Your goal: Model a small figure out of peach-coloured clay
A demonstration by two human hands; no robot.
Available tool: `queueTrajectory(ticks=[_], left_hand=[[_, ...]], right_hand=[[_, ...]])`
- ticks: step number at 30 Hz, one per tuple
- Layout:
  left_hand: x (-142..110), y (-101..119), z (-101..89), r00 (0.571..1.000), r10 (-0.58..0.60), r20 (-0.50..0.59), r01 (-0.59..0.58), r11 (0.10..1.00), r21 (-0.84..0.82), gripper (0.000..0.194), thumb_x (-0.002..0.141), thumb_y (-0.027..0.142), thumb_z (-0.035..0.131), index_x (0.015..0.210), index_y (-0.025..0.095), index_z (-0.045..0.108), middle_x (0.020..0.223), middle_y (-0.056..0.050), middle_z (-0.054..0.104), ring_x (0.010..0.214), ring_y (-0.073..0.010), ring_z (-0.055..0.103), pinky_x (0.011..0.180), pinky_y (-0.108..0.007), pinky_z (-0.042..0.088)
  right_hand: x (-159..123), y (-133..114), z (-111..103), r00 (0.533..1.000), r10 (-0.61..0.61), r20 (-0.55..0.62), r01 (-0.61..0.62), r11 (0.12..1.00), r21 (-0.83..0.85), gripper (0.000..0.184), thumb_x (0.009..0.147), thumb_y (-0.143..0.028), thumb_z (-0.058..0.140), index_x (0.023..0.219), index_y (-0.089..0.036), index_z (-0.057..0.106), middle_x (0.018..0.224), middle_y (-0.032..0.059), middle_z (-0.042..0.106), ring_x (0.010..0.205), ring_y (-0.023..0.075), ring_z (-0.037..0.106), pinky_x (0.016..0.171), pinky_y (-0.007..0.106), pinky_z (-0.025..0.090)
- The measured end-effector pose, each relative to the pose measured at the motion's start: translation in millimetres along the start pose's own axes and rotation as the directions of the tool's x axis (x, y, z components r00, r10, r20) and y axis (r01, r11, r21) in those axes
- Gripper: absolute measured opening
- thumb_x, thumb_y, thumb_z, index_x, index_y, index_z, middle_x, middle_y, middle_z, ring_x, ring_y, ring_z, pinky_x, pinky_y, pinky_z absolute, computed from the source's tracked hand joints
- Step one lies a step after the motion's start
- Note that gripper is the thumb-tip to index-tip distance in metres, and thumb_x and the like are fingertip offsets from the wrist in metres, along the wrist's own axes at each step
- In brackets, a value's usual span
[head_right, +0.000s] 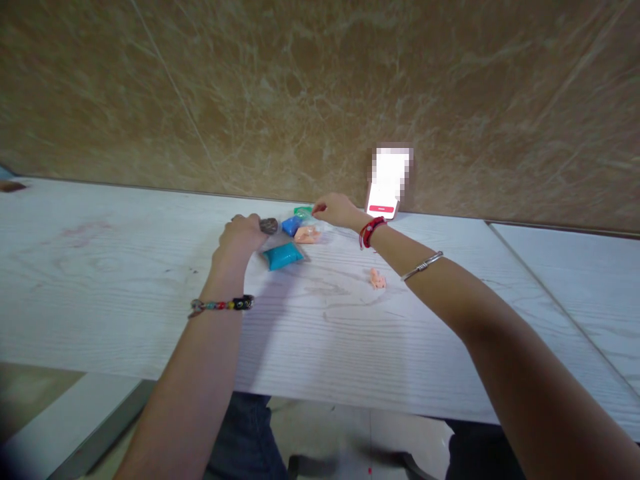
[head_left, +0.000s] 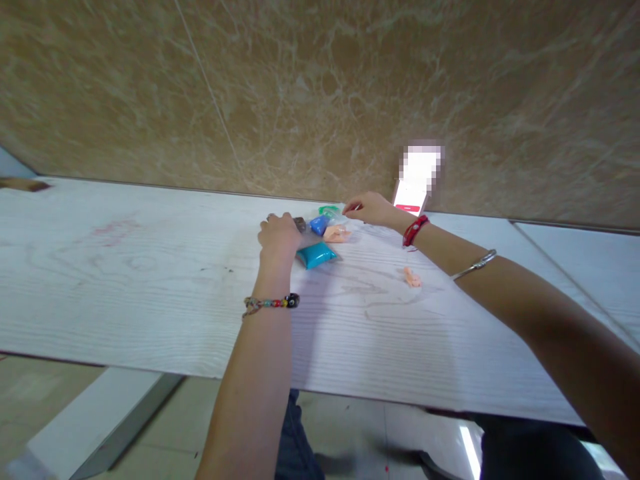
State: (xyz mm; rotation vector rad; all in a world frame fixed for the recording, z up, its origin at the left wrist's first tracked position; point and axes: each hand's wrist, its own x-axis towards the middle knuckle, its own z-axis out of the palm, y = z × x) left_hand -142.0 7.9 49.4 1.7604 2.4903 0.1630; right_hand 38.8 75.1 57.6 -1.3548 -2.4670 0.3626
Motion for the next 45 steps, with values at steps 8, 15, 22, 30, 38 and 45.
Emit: queueTrajectory(ticks=[8,15,22,30,38,45], left_hand=[[2.2,23.1,10.0,0.894,0.434,-0.110,-0.442,0.895,-0.061,0.036,0.078,0.027,0.047,0.111,0.017,0.058,0.109,-0.013,0.058,0.101,-0.0231,0.056,0.083,-0.030,0.044],[-4.3,31.4,13.6,0.852,0.523,0.016,-0.523,0.852,-0.036,0.040,0.080,0.045,0.041,0.095,0.014,0.063,0.097,-0.015,0.065,0.091,-0.0268,0.061,0.075,-0.032,0.046],[-6.2,28.1,13.8,0.880,0.474,0.037,-0.473,0.881,-0.026,0.038,0.079,0.037,0.040,0.102,0.014,0.059,0.098,-0.016,0.066,0.091,-0.0294,0.062,0.069,-0.033,0.047],[-7.0,25.5,1.2,0.932,0.325,0.159,-0.331,0.944,0.011,0.056,0.073,0.059,0.043,0.104,0.016,0.061,0.110,-0.017,0.063,0.098,-0.0321,0.060,0.074,-0.036,0.048],[-5.9,28.5,9.4,0.902,0.406,0.146,-0.412,0.911,0.014,0.049,0.079,0.052,0.038,0.104,0.016,0.061,0.105,-0.014,0.065,0.095,-0.0278,0.062,0.074,-0.032,0.048],[-6.8,29.0,8.5,0.902,0.408,0.141,-0.415,0.909,0.024,0.048,0.080,0.050,0.038,0.104,0.016,0.061,0.106,-0.014,0.065,0.096,-0.0279,0.061,0.074,-0.032,0.047]], right_hand=[[-17.8,6.2,0.4,0.994,0.002,-0.106,-0.005,1.000,-0.029,0.018,0.074,-0.016,0.056,0.085,-0.013,0.069,0.090,0.0064,0.067,0.078,0.0117,0.058,0.071,0.024,0.042],[-16.6,3.8,2.4,0.999,0.027,-0.026,-0.031,0.986,-0.165,0.023,0.076,-0.021,0.054,0.088,-0.014,0.072,0.091,0.0057,0.069,0.084,0.0136,0.060,0.071,0.021,0.041],[-9.1,-4.1,10.3,0.998,0.058,0.028,-0.051,0.980,-0.194,0.026,0.074,-0.023,0.053,0.086,-0.010,0.073,0.079,0.0070,0.070,0.071,0.0133,0.059,0.059,0.021,0.038],[-8.5,-8.5,11.6,0.996,0.046,0.075,-0.030,0.981,-0.193,0.028,0.073,-0.025,0.054,0.081,-0.007,0.073,0.066,0.0056,0.064,0.059,0.0101,0.050,0.052,0.022,0.031],[-8.6,-12.4,17.1,0.995,0.054,0.084,-0.040,0.987,-0.155,0.033,0.076,-0.032,0.055,0.083,-0.005,0.073,0.059,0.0032,0.058,0.054,0.0064,0.042,0.052,0.022,0.027],[-6.2,-9.1,21.3,0.997,0.063,0.050,-0.055,0.988,-0.143,0.036,0.077,-0.038,0.055,0.087,-0.008,0.073,0.063,0.0040,0.062,0.055,0.0071,0.046,0.052,0.022,0.028]])
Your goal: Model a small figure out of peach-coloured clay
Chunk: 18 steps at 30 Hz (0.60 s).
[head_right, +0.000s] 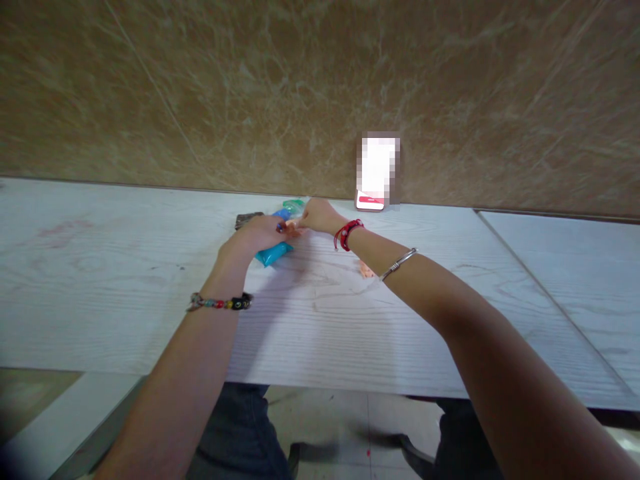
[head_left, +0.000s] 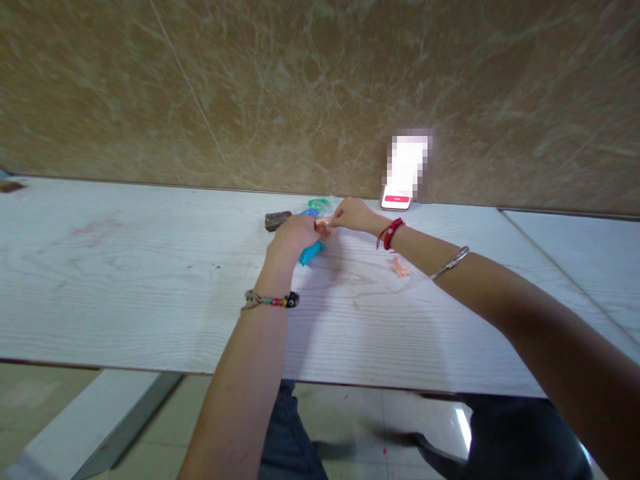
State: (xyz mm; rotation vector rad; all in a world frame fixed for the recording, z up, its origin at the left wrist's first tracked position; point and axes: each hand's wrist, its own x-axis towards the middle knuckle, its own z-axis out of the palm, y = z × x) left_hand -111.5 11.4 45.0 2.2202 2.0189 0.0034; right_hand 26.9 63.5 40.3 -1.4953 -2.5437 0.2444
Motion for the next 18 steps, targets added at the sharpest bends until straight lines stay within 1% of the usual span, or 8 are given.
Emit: queueTrajectory(ticks=[3,9,12,15,18], left_hand=[[-0.3,-0.3,0.2,1.000,0.005,0.000,-0.005,1.000,-0.019,0.048,0.079,0.051,0.039,0.103,0.016,0.061,0.105,-0.015,0.065,0.096,-0.0282,0.061,0.073,-0.032,0.047],[0.5,0.1,0.2,1.000,-0.010,-0.006,0.010,1.000,-0.006,0.042,0.079,0.043,0.040,0.102,0.016,0.062,0.102,-0.015,0.065,0.092,-0.0288,0.062,0.071,-0.033,0.048],[0.3,0.8,-0.1,1.000,-0.019,-0.010,0.019,1.000,-0.001,0.042,0.079,0.043,0.041,0.102,0.015,0.062,0.102,-0.016,0.065,0.093,-0.0294,0.062,0.072,-0.034,0.048],[0.2,0.8,0.2,1.000,-0.020,-0.018,0.020,1.000,0.006,0.042,0.079,0.043,0.040,0.102,0.015,0.063,0.102,-0.016,0.065,0.094,-0.0294,0.062,0.073,-0.034,0.048],[1.1,-0.2,1.4,0.999,-0.015,-0.033,0.015,1.000,-0.001,0.041,0.078,0.042,0.041,0.102,0.016,0.062,0.103,-0.016,0.065,0.093,-0.0294,0.062,0.072,-0.034,0.048]], right_hand=[[0.7,2.9,1.8,1.000,0.006,-0.011,-0.006,1.000,-0.017,0.036,0.077,-0.038,0.055,0.088,-0.008,0.073,0.065,0.0050,0.064,0.057,0.0085,0.049,0.052,0.022,0.029],[-2.4,3.3,-2.7,0.999,0.027,-0.025,-0.027,0.999,-0.029,0.026,0.073,-0.024,0.058,0.088,-0.009,0.073,0.075,0.0072,0.069,0.066,0.0116,0.057,0.055,0.021,0.034],[-5.2,3.4,-7.1,0.999,0.035,-0.035,-0.036,0.999,-0.026,0.024,0.074,-0.019,0.057,0.090,-0.011,0.073,0.081,0.0075,0.070,0.071,0.0116,0.059,0.058,0.020,0.036],[-6.4,4.4,-8.5,0.998,0.038,-0.047,-0.040,0.999,-0.030,0.024,0.075,-0.020,0.056,0.091,-0.011,0.072,0.084,0.0080,0.070,0.073,0.0118,0.059,0.059,0.020,0.036],[-5.3,5.4,-5.9,0.999,0.028,-0.044,-0.029,0.999,-0.041,0.025,0.076,-0.024,0.055,0.088,-0.009,0.073,0.079,0.0079,0.070,0.068,0.0115,0.058,0.056,0.020,0.034]])
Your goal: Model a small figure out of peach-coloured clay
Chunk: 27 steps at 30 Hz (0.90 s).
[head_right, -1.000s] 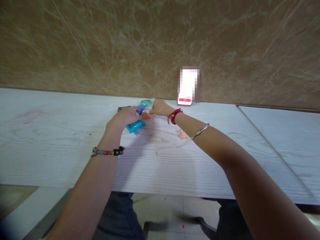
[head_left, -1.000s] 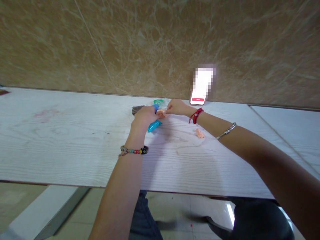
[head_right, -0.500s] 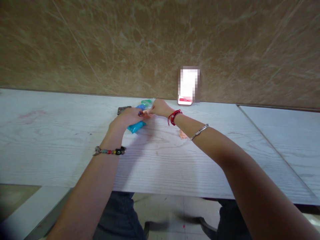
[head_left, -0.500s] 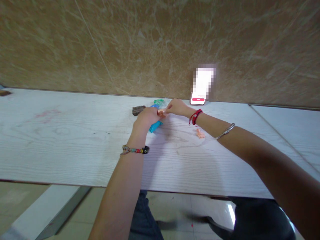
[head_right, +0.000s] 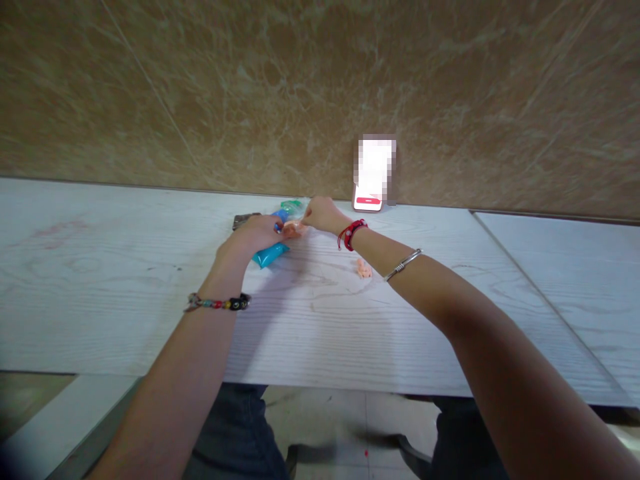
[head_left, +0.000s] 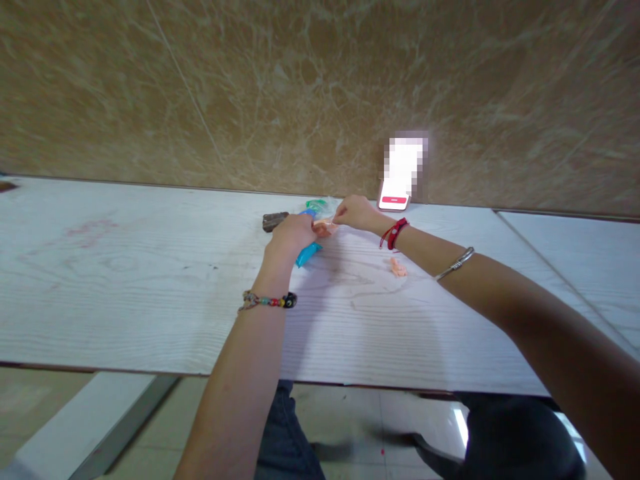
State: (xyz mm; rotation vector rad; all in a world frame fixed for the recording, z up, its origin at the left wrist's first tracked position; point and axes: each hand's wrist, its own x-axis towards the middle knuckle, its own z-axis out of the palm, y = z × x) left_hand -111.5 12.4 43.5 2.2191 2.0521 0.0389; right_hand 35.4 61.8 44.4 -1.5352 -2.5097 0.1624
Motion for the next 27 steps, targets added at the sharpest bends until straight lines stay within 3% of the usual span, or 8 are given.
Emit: queueTrajectory(ticks=[9,16,20,27], left_hand=[[0.4,-0.2,3.2,0.999,0.008,-0.037,-0.008,1.000,0.010,0.037,0.079,0.034,0.042,0.104,0.015,0.061,0.103,-0.017,0.065,0.094,-0.0279,0.062,0.074,-0.033,0.048],[0.5,-0.4,2.4,0.997,-0.035,-0.062,0.033,0.999,-0.024,0.033,0.078,0.033,0.045,0.101,0.017,0.062,0.102,-0.013,0.065,0.094,-0.0256,0.061,0.077,-0.033,0.049],[-1.0,-2.9,-1.2,0.983,-0.131,-0.130,0.127,0.991,-0.037,0.034,0.078,0.029,0.045,0.106,0.016,0.060,0.106,-0.014,0.062,0.098,-0.0259,0.059,0.080,-0.034,0.048],[-2.5,-17.9,-2.2,0.933,-0.314,-0.178,0.301,0.949,-0.095,0.035,0.081,0.030,0.043,0.108,0.013,0.059,0.116,-0.020,0.052,0.109,-0.0312,0.052,0.083,-0.039,0.048]], right_hand=[[3.2,-3.3,7.8,0.999,-0.044,0.026,0.045,0.998,-0.038,0.028,0.076,-0.029,0.056,0.084,-0.008,0.073,0.069,0.0062,0.068,0.060,0.0100,0.053,0.052,0.022,0.029],[0.6,4.9,-9.8,0.999,-0.010,-0.032,0.010,1.000,0.007,0.023,0.076,-0.025,0.058,0.089,-0.012,0.073,0.080,0.0057,0.070,0.072,0.0118,0.058,0.060,0.021,0.036],[8.0,18.0,-19.1,0.981,0.105,-0.162,-0.090,0.991,0.101,0.026,0.080,-0.025,0.053,0.092,-0.012,0.071,0.087,0.0075,0.070,0.076,0.0134,0.060,0.064,0.023,0.041],[28.8,8.9,-9.4,0.997,0.019,-0.070,-0.016,0.999,0.041,0.028,0.081,-0.023,0.051,0.098,-0.010,0.069,0.095,0.0100,0.069,0.087,0.0163,0.062,0.073,0.024,0.043]])
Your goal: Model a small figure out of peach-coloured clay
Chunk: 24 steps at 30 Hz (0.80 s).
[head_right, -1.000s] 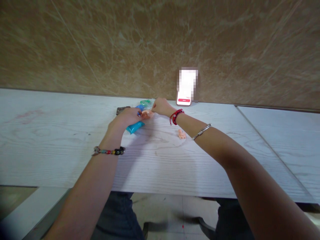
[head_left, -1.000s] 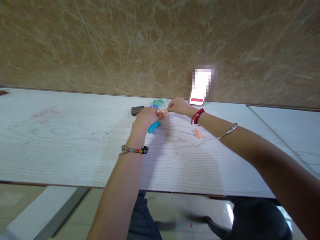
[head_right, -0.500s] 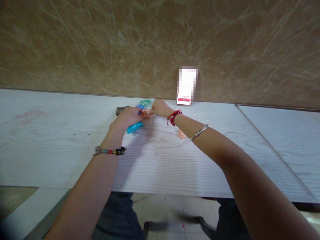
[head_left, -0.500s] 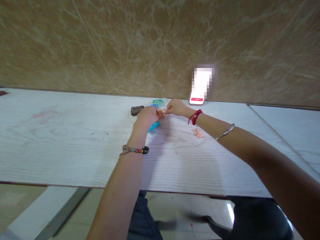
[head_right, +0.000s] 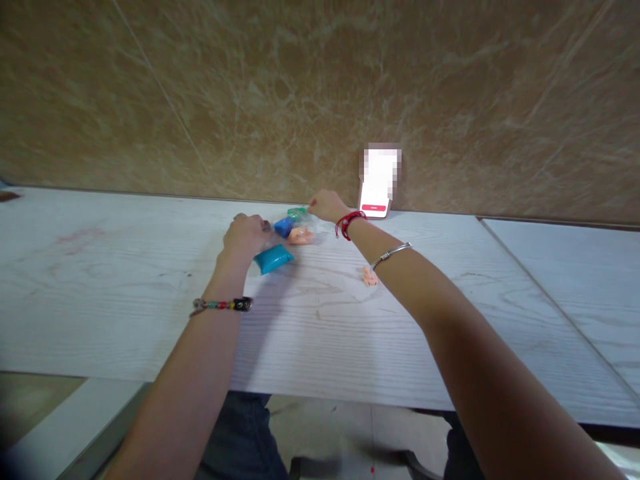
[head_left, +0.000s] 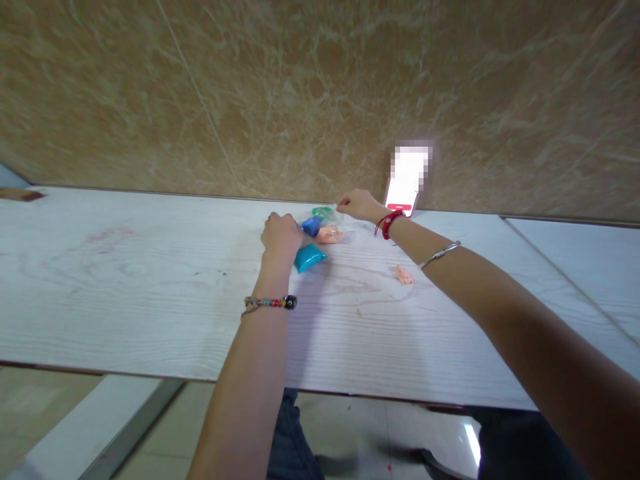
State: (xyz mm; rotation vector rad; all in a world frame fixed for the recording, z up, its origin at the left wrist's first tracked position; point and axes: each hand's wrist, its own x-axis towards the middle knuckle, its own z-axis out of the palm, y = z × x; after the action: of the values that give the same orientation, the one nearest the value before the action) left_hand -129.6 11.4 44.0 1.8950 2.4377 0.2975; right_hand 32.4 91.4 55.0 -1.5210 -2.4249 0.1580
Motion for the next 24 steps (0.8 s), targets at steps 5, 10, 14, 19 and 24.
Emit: queueTrajectory(ticks=[5,10,14,19,24], left_hand=[[5.0,-4.1,9.0,0.997,0.059,-0.039,-0.059,0.998,-0.003,0.032,0.080,0.028,0.042,0.104,0.014,0.059,0.115,-0.017,0.053,0.108,-0.0286,0.051,0.082,-0.036,0.048],[3.0,-2.6,10.4,0.992,0.086,-0.088,-0.085,0.996,0.016,0.034,0.081,0.024,0.041,0.109,0.012,0.056,0.115,-0.017,0.054,0.111,-0.0311,0.047,0.084,-0.039,0.046],[3.2,-0.5,8.9,0.987,0.119,-0.109,-0.118,0.993,0.013,0.035,0.080,0.023,0.044,0.110,0.010,0.056,0.113,-0.017,0.055,0.109,-0.0306,0.049,0.086,-0.038,0.045],[1.1,11.7,7.1,0.961,0.257,-0.102,-0.260,0.965,-0.021,0.033,0.081,0.025,0.043,0.109,0.012,0.057,0.108,-0.014,0.060,0.102,-0.0263,0.055,0.085,-0.035,0.046],[-13.2,36.9,2.3,0.848,0.508,-0.149,-0.515,0.857,-0.007,0.031,0.082,0.024,0.043,0.108,0.013,0.057,0.111,-0.010,0.059,0.106,-0.0215,0.052,0.088,-0.029,0.043]], right_hand=[[13.6,-21.4,14.2,0.992,-0.124,0.009,0.124,0.992,0.026,0.035,0.081,-0.025,0.054,0.112,-0.012,0.062,0.112,0.0093,0.064,0.101,0.0161,0.058,0.084,0.024,0.042],[20.7,-33.0,22.9,0.982,-0.183,0.034,0.182,0.983,0.039,0.034,0.079,-0.019,0.055,0.110,-0.011,0.063,0.112,0.0095,0.064,0.104,0.0170,0.057,0.089,0.024,0.041],[18.6,-23.1,12.0,0.989,-0.149,0.005,0.148,0.988,0.047,0.033,0.082,-0.018,0.050,0.111,-0.010,0.062,0.111,0.0101,0.065,0.100,0.0163,0.059,0.084,0.024,0.043],[-8.4,2.2,-17.9,0.994,-0.099,0.053,0.096,0.993,0.061,0.027,0.081,-0.017,0.051,0.103,-0.011,0.066,0.102,0.0080,0.068,0.091,0.0145,0.062,0.078,0.024,0.044],[-82.3,40.4,-41.7,0.988,0.039,0.146,-0.027,0.996,-0.081,0.038,0.080,-0.029,0.056,0.113,-0.011,0.061,0.099,0.0127,0.067,0.086,0.0182,0.061,0.075,0.027,0.044]])
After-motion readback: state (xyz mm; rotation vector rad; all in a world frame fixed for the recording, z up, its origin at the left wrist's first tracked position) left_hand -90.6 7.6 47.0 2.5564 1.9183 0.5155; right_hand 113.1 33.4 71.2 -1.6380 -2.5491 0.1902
